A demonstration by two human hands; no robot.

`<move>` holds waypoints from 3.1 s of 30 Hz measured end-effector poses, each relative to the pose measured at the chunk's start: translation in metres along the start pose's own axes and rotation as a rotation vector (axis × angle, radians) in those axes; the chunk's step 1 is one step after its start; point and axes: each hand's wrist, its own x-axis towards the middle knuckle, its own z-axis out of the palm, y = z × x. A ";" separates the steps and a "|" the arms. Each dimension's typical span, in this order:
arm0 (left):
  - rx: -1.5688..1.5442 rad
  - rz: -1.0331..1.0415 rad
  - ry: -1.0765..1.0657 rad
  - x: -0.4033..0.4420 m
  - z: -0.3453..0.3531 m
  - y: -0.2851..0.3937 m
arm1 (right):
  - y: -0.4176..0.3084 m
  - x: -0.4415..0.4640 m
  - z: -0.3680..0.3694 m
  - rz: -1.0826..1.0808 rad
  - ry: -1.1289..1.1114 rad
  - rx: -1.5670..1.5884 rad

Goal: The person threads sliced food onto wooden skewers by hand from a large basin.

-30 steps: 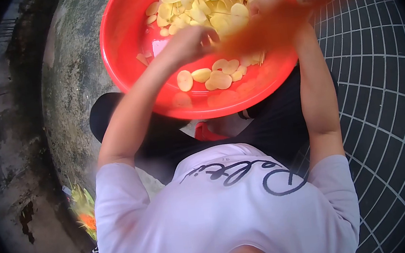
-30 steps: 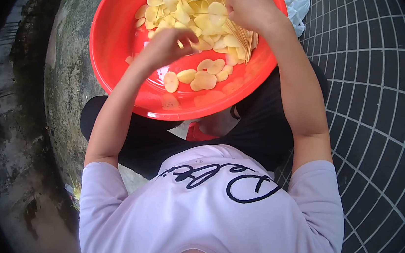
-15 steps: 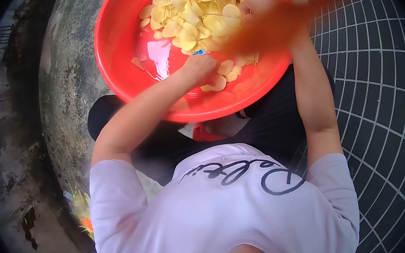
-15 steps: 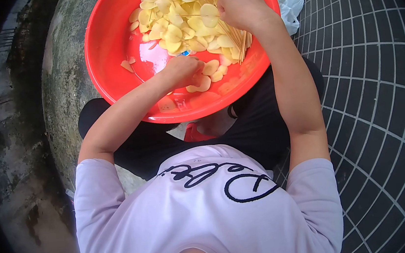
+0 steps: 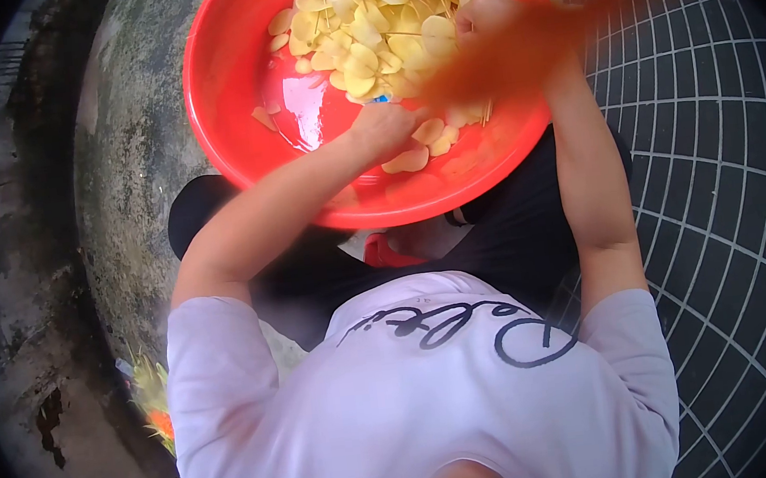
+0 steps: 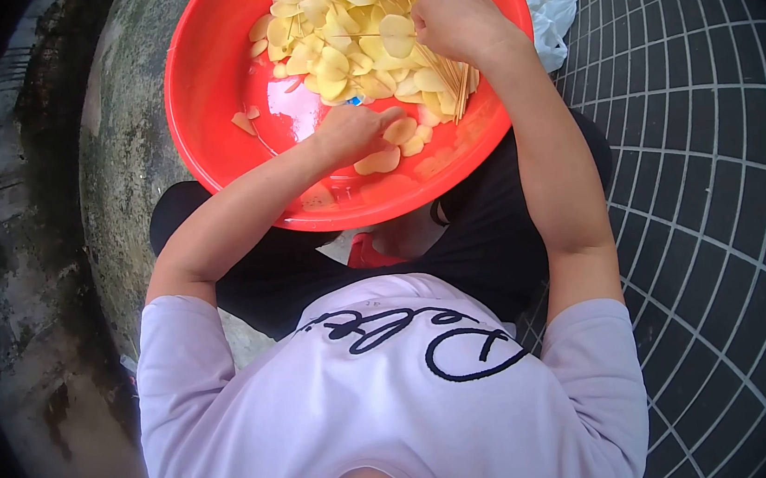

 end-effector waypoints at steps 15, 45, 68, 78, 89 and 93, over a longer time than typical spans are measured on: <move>-0.726 -0.004 0.142 0.012 -0.009 -0.019 | 0.006 0.006 0.001 -0.032 0.017 0.064; -0.412 0.138 0.164 0.017 0.001 -0.011 | 0.005 0.010 0.009 -0.080 0.158 0.037; -0.221 0.158 0.209 0.043 0.025 0.014 | -0.003 0.009 -0.015 -0.059 0.206 0.118; -1.576 -0.217 0.498 -0.050 -0.081 -0.038 | -0.011 -0.008 -0.013 -0.294 0.233 0.353; -1.695 -0.219 0.753 -0.085 -0.108 -0.059 | -0.019 0.019 0.010 -0.345 0.154 0.472; -1.647 -0.231 0.783 -0.082 -0.107 -0.060 | -0.027 0.013 -0.004 -0.304 0.057 0.440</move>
